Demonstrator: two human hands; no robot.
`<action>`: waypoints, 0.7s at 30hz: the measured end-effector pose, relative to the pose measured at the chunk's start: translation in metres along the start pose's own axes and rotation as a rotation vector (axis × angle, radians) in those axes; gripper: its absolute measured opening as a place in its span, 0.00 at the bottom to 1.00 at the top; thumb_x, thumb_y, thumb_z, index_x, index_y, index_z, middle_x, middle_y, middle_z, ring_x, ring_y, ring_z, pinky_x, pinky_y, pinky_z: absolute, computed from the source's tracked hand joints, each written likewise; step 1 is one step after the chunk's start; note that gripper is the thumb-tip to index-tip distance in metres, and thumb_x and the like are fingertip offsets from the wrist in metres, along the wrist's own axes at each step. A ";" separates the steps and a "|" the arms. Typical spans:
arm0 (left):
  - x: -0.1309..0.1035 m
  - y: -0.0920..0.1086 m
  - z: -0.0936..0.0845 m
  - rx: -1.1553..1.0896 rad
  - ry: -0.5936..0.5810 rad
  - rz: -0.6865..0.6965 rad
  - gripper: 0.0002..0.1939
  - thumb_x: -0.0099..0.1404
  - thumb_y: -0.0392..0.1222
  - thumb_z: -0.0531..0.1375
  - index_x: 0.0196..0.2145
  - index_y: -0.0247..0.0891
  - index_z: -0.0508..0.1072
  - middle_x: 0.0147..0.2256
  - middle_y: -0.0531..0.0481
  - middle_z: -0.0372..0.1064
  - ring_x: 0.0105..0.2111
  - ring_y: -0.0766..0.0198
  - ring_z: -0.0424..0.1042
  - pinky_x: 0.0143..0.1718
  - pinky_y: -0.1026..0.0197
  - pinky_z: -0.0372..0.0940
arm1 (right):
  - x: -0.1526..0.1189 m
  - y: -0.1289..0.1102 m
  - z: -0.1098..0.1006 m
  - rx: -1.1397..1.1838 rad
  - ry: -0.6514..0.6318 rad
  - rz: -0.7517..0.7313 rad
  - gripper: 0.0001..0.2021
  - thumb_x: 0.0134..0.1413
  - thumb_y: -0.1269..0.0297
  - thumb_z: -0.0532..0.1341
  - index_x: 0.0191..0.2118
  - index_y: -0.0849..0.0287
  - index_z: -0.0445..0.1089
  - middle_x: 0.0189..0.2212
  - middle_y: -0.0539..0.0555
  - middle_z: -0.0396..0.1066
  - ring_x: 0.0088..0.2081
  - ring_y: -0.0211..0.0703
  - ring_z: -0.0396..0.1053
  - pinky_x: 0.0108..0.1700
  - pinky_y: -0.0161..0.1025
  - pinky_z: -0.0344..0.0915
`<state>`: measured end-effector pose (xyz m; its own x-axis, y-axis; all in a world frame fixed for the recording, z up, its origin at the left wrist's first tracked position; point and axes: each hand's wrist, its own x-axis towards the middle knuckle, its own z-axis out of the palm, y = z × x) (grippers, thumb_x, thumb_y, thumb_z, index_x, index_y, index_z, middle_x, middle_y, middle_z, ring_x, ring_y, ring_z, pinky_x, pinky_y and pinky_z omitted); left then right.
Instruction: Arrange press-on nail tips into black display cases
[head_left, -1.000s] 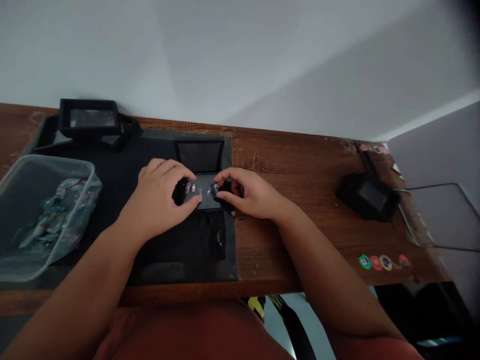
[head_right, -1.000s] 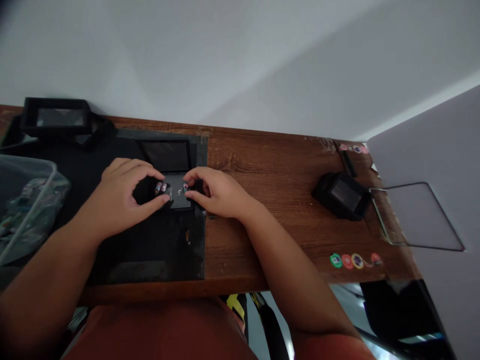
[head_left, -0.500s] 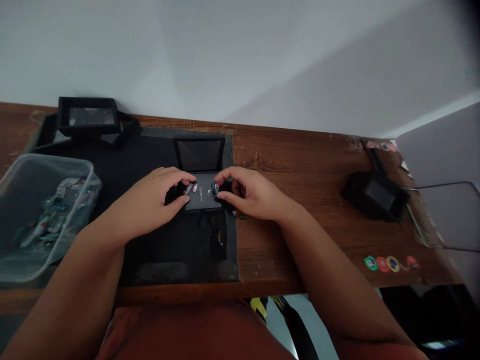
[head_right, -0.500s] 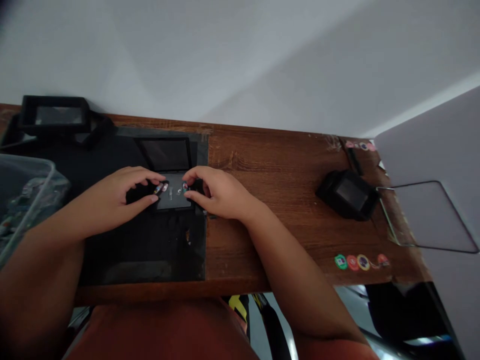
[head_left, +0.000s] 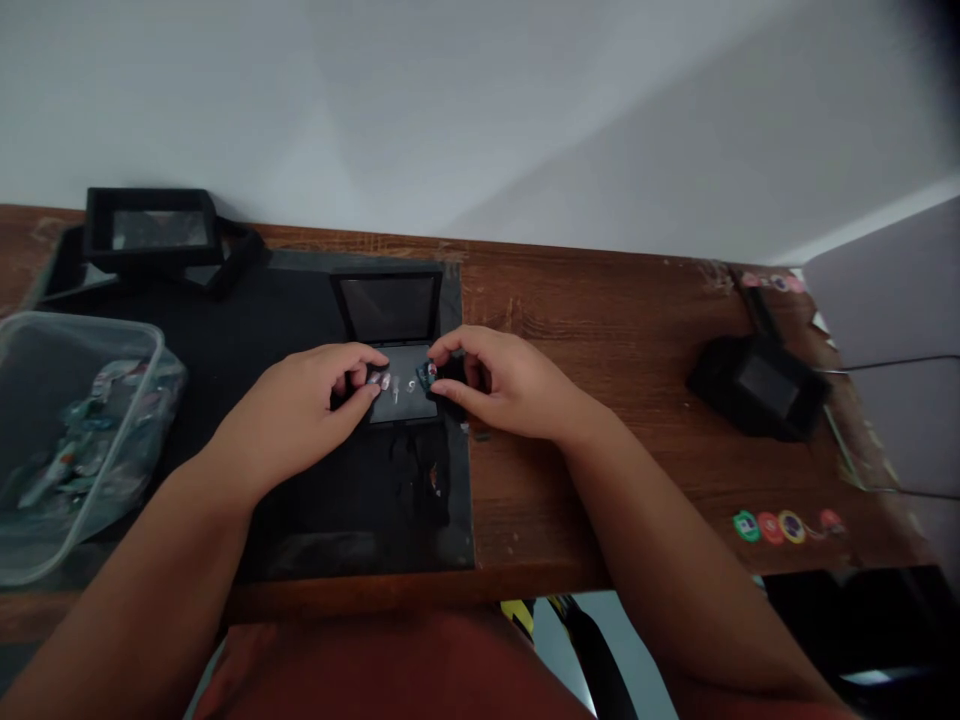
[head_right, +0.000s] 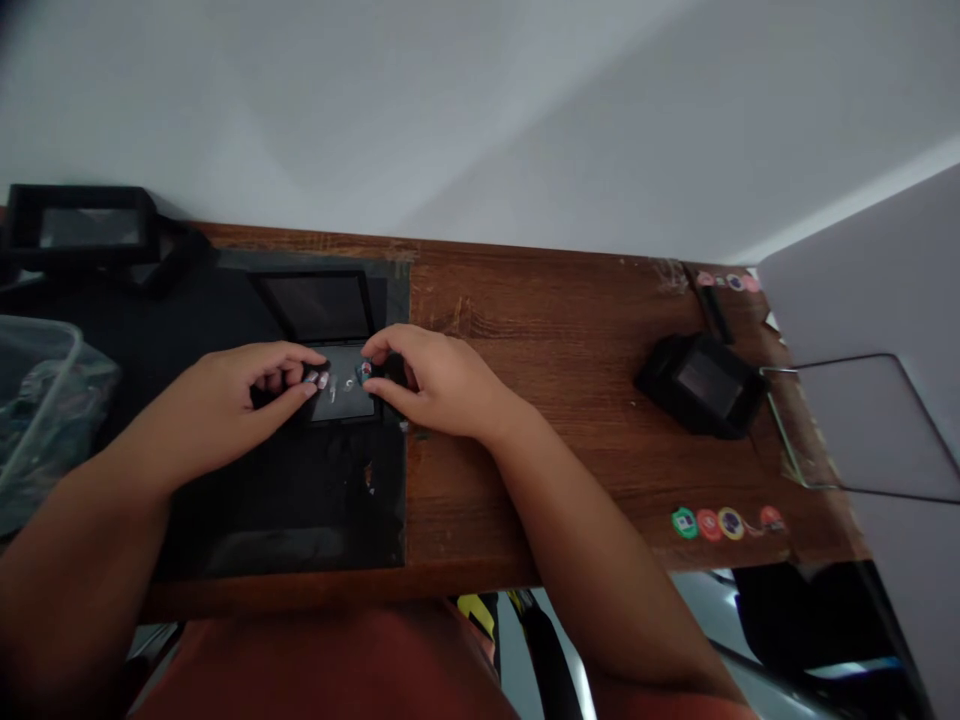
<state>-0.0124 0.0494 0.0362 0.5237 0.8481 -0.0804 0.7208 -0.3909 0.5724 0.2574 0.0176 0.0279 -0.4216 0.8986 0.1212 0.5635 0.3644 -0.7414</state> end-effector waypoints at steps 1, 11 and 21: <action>0.001 0.002 0.001 0.003 0.003 -0.011 0.17 0.68 0.49 0.59 0.51 0.47 0.81 0.34 0.50 0.76 0.31 0.57 0.72 0.33 0.53 0.65 | 0.000 -0.001 0.000 -0.004 -0.008 -0.002 0.12 0.66 0.59 0.66 0.50 0.59 0.73 0.45 0.55 0.79 0.30 0.37 0.68 0.36 0.39 0.62; 0.000 0.008 0.001 -0.020 0.051 -0.032 0.17 0.67 0.53 0.63 0.50 0.47 0.81 0.35 0.52 0.74 0.31 0.59 0.70 0.34 0.55 0.64 | -0.001 -0.004 -0.002 -0.024 -0.010 -0.007 0.10 0.67 0.61 0.66 0.49 0.59 0.73 0.44 0.54 0.79 0.29 0.36 0.68 0.36 0.38 0.61; 0.002 0.008 0.010 0.019 0.076 0.061 0.13 0.67 0.49 0.68 0.48 0.47 0.82 0.36 0.52 0.76 0.38 0.55 0.73 0.40 0.54 0.65 | -0.001 -0.005 -0.002 -0.049 -0.011 -0.007 0.10 0.67 0.61 0.66 0.50 0.58 0.73 0.44 0.54 0.79 0.31 0.38 0.69 0.37 0.39 0.61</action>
<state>-0.0009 0.0444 0.0328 0.5316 0.8469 0.0163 0.6974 -0.4485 0.5590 0.2564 0.0156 0.0324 -0.4333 0.8934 0.1186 0.5945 0.3822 -0.7075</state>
